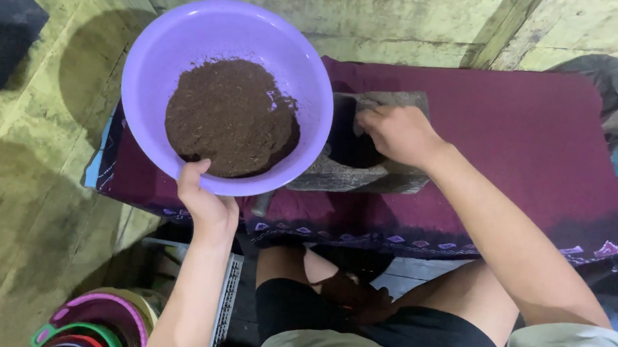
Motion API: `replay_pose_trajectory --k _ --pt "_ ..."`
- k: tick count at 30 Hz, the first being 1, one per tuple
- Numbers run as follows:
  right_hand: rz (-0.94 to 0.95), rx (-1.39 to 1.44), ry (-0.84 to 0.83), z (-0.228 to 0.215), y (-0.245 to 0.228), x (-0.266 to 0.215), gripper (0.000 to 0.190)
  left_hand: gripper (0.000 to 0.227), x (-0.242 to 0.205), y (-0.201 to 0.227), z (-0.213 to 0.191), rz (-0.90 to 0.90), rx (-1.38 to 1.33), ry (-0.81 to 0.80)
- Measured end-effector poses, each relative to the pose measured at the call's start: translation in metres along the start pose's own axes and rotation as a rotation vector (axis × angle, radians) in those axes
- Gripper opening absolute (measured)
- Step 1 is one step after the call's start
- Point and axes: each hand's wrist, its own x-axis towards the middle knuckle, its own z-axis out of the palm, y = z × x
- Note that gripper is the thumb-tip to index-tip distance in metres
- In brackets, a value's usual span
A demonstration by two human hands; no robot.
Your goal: Mixing a brown powder in a purple bowl using hands and a spoon.
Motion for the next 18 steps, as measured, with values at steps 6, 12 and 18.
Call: replay_pose_trajectory --k 6,12,18 --pt "0.271 0.815 0.324 -0.049 -0.032 -0.031 0.03 0.071 -0.05 0.015 -0.008 -0.237 -0.186 0.103" --pt "0.336 1.585 0.284 -0.084 -0.126 -0.148 0.098 0.051 -0.141 -0.035 -0.055 -0.284 -0.107 -0.038" --pt "1.105 1.587 0.268 -0.031 -0.148 -0.295 0.068 0.003 -0.191 -0.1 -0.097 -0.516 -0.089 -0.355"
